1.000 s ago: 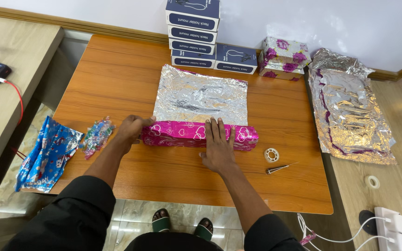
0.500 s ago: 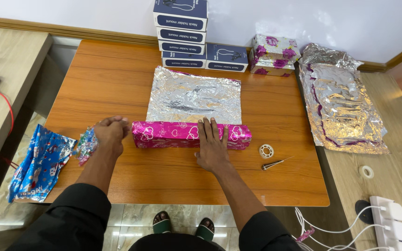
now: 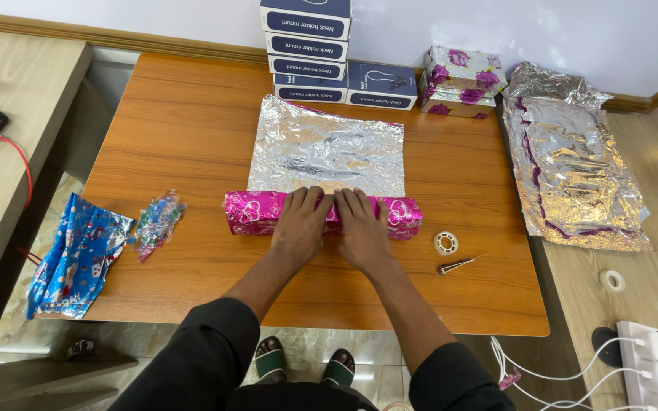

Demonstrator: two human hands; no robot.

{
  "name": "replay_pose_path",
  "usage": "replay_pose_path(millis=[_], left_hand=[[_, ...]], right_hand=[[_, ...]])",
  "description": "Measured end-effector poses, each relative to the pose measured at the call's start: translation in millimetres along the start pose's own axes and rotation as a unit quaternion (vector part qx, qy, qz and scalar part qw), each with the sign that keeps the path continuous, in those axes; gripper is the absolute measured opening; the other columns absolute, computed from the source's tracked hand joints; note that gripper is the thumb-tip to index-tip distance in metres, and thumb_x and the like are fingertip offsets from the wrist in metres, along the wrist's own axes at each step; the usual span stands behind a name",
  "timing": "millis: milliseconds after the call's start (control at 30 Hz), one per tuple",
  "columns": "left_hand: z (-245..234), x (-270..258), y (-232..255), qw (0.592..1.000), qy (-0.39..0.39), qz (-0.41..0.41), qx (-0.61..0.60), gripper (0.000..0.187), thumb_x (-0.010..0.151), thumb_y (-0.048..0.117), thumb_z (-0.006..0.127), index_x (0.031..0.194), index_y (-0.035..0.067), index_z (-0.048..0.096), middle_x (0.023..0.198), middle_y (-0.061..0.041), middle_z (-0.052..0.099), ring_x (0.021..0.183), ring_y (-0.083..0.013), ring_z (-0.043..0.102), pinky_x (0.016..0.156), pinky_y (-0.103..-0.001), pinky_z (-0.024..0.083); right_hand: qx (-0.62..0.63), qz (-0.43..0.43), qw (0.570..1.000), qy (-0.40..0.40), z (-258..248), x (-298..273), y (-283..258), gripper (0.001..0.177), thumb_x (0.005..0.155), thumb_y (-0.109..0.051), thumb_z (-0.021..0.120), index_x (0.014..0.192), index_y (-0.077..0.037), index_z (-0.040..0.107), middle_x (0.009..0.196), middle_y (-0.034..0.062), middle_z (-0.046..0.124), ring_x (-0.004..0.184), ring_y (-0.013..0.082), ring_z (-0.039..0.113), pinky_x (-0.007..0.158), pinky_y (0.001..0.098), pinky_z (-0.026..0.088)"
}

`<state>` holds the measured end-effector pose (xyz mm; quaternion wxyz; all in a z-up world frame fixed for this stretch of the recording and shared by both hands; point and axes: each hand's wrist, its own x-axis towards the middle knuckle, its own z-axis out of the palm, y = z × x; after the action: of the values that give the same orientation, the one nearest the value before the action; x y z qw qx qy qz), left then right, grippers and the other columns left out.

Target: The person wraps a small rectangular box with pink patterned wrapping paper on a wooden table. They fold the paper edges, apply clear tape to secure the folds, and use a utility knife to cut the tape. The wrapped box remains on the table at the end.

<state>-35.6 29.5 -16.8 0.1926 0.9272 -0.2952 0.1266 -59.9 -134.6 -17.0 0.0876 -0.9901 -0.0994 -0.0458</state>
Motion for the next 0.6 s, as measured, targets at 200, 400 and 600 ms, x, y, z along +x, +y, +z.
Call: replay_pose_path(millis=[200,400,600], left_hand=[[-16,6,-31,0.996,-0.076,-0.023,-0.051,0.069,0.073,0.019,0.086,0.136,0.021,0.057,0.128,-0.008,0.055,0.123,-0.0315,0.051,0.108,-0.049,0.037],[-32,16,-44,0.988,-0.128,-0.042,-0.074,0.071,0.063,0.028,0.092,0.129,0.029,0.065,0.116,-0.002,0.066,0.119,-0.0265,0.060,0.104,-0.050,0.037],[-35,35,-51,0.959,-0.253,-0.093,-0.088,0.076,0.060,0.038,0.094,0.130,0.034,0.066,0.126,-0.002,0.070,0.123,-0.0254,0.062,0.106,-0.051,0.037]], right_hand=[[0.066,0.026,0.997,-0.025,-23,5,21,0.077,0.074,-0.020,0.084,0.144,-0.026,0.053,0.137,0.0001,0.059,0.133,0.0232,0.049,0.112,0.0566,0.026],[0.085,0.067,0.990,-0.088,-35,10,44,0.083,0.065,-0.035,0.093,0.139,-0.031,0.057,0.128,-0.0030,0.062,0.128,0.0207,0.054,0.114,0.0569,0.024],[0.095,0.101,0.975,-0.174,-37,16,63,0.085,0.068,-0.044,0.090,0.145,-0.035,0.055,0.128,-0.0040,0.063,0.128,0.0176,0.056,0.117,0.0532,0.027]])
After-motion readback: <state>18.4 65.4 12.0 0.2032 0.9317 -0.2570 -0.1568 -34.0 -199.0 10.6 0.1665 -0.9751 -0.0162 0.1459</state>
